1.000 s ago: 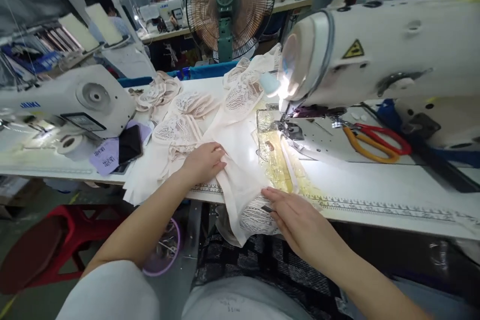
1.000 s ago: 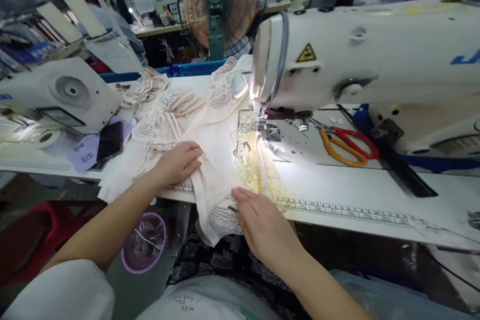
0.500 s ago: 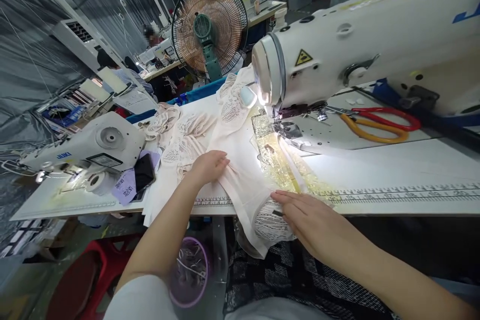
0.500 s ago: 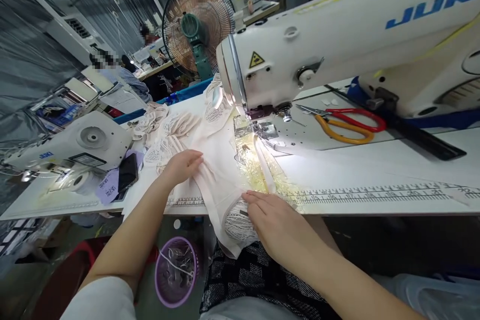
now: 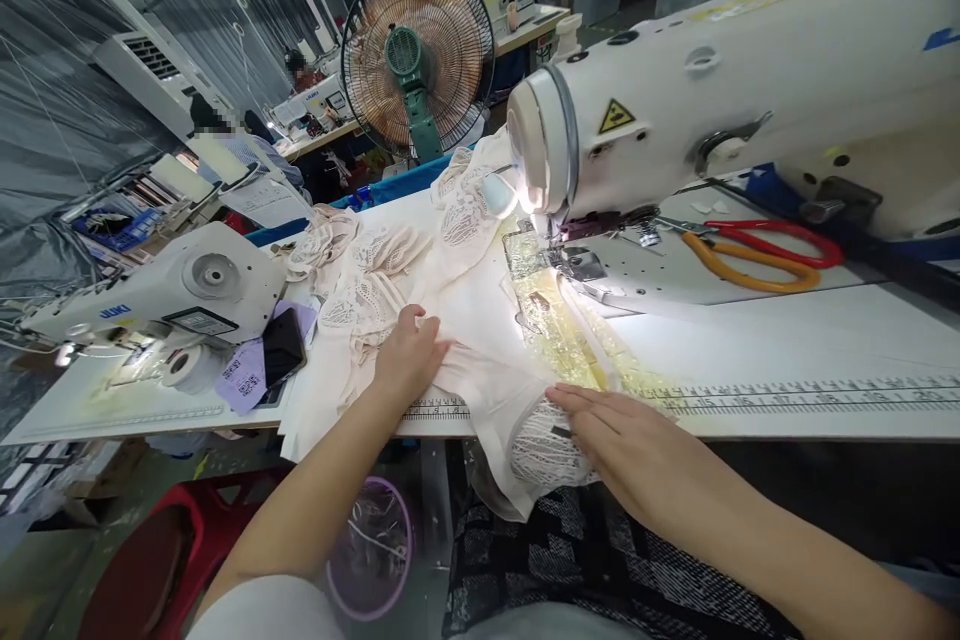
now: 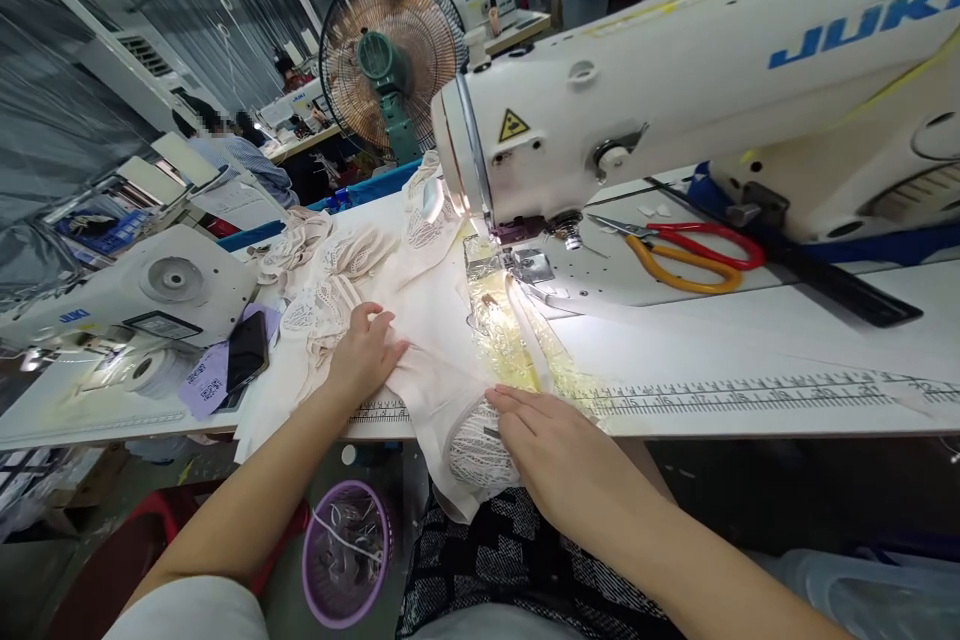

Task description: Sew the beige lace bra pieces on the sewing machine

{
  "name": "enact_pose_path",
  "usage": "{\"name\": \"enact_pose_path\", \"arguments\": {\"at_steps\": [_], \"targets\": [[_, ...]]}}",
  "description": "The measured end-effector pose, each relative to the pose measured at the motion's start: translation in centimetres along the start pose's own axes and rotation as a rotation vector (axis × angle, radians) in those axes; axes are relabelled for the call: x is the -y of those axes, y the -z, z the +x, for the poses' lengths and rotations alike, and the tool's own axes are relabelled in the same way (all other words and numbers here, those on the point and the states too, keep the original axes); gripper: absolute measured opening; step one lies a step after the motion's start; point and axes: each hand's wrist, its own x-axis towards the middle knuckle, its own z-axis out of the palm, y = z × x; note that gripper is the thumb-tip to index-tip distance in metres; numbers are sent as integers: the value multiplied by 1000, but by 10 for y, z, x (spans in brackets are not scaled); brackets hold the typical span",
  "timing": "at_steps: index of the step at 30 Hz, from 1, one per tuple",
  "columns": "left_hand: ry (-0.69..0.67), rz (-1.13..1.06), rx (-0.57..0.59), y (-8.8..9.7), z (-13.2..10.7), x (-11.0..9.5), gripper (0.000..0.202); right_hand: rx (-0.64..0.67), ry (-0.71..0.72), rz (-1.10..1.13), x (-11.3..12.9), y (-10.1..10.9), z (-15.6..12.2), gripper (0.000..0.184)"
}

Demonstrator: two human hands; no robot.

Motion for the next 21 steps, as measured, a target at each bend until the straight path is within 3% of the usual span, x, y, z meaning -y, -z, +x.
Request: {"name": "enact_pose_path", "arguments": {"at_steps": [6, 9, 11, 15, 18, 21], "targets": [[-37, 106, 74, 26, -16, 15, 16, 74, 74, -72, -5, 3, -1, 24], [11, 104, 45, 42, -17, 7, 23, 102, 66, -40, -9, 2, -4, 21], [-33, 38, 28, 46, -18, -5, 31, 129, 44, -20, -11, 1, -6, 19], [-205, -116, 152, 28, -16, -19, 42, 190, 27, -15, -13, -1, -9, 16], [-196, -75, 279, 8, -10, -14, 60, 201, 63, -38, -12, -1, -7, 18], [-139, -38, 270, 7, -10, -10, 60, 196, 82, -54, -10, 0, -3, 19]]}}
